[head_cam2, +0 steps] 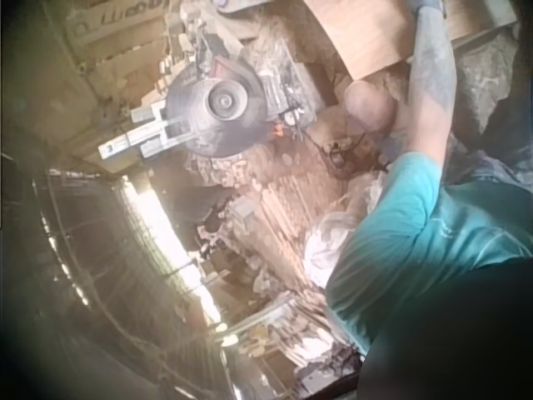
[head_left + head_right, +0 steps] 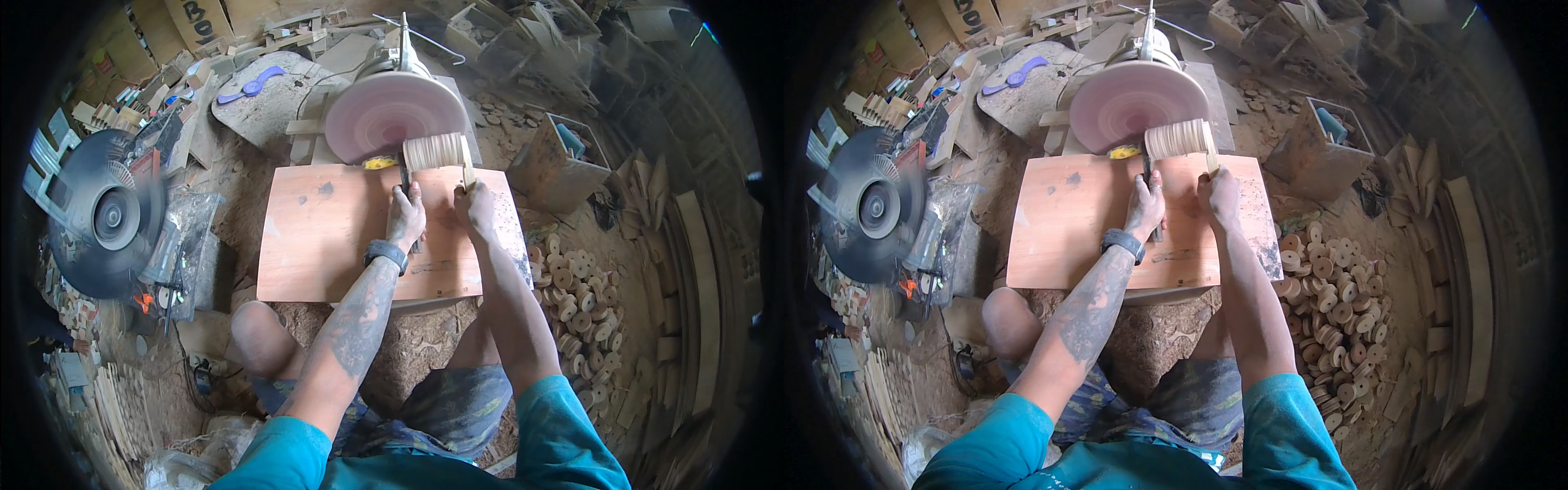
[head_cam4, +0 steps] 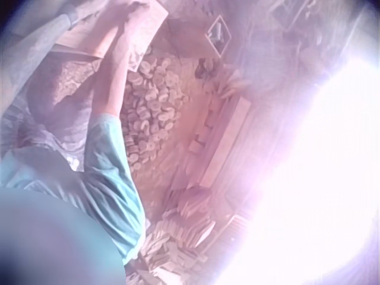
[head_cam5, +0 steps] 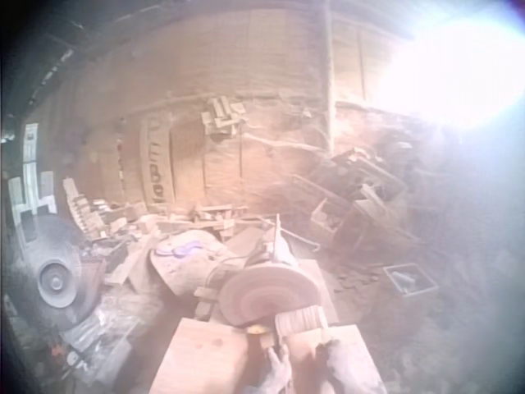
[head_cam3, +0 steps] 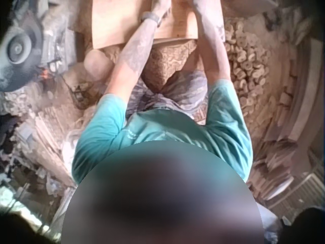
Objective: The person sits on the floor and repeatedly picks up small wooden discs, mounts them onto a metal rod, and presses the stack against a rotating grinding wheel to smooth the edges. After grinding, the person removes the discs from the rod and places them into a pile on the floor.
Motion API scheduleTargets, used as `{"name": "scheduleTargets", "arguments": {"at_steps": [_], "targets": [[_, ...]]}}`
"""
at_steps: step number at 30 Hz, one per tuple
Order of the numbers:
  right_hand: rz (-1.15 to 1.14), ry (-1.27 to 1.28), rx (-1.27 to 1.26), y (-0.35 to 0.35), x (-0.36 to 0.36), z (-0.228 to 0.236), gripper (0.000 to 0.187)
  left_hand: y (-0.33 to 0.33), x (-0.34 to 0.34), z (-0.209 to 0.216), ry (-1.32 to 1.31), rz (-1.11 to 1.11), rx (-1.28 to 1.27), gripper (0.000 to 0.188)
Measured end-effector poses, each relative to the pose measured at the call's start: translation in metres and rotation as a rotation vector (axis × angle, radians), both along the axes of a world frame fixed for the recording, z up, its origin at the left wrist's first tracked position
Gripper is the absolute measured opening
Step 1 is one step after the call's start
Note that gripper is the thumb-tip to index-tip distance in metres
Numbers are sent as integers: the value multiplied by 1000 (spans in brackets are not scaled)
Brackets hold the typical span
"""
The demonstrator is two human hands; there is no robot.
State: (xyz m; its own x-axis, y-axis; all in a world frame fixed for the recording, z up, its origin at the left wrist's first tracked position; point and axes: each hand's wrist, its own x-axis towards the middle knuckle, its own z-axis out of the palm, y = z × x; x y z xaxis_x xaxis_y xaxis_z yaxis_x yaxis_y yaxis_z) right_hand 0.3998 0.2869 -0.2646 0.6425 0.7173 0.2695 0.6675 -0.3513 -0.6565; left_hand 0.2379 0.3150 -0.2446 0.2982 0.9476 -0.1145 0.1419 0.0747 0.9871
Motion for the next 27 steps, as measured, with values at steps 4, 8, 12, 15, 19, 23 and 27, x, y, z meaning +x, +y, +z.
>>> {"name": "scheduleTargets", "arguments": {"at_steps": [4,8,12,15,19,23,27], "targets": [[17,-29,60,2,1,-1,26,-1,-1,3,24,-8,-34,50],[8,-47,59,4,0,-1,23,-1,-2,4,12,-2,-35,49],[36,-5,12,3,1,3,25,1,-1,3,-30,3,-64,47],[33,23,-21,3,1,5,26,4,-1,1,-45,9,-93,46],[29,-5,-22,4,2,5,28,7,-2,-3,-84,3,-138,45],[27,-60,49,3,3,6,21,10,0,-6,-31,4,-116,46],[35,-56,25,2,4,9,22,10,4,-8,-81,16,-142,41]]}}
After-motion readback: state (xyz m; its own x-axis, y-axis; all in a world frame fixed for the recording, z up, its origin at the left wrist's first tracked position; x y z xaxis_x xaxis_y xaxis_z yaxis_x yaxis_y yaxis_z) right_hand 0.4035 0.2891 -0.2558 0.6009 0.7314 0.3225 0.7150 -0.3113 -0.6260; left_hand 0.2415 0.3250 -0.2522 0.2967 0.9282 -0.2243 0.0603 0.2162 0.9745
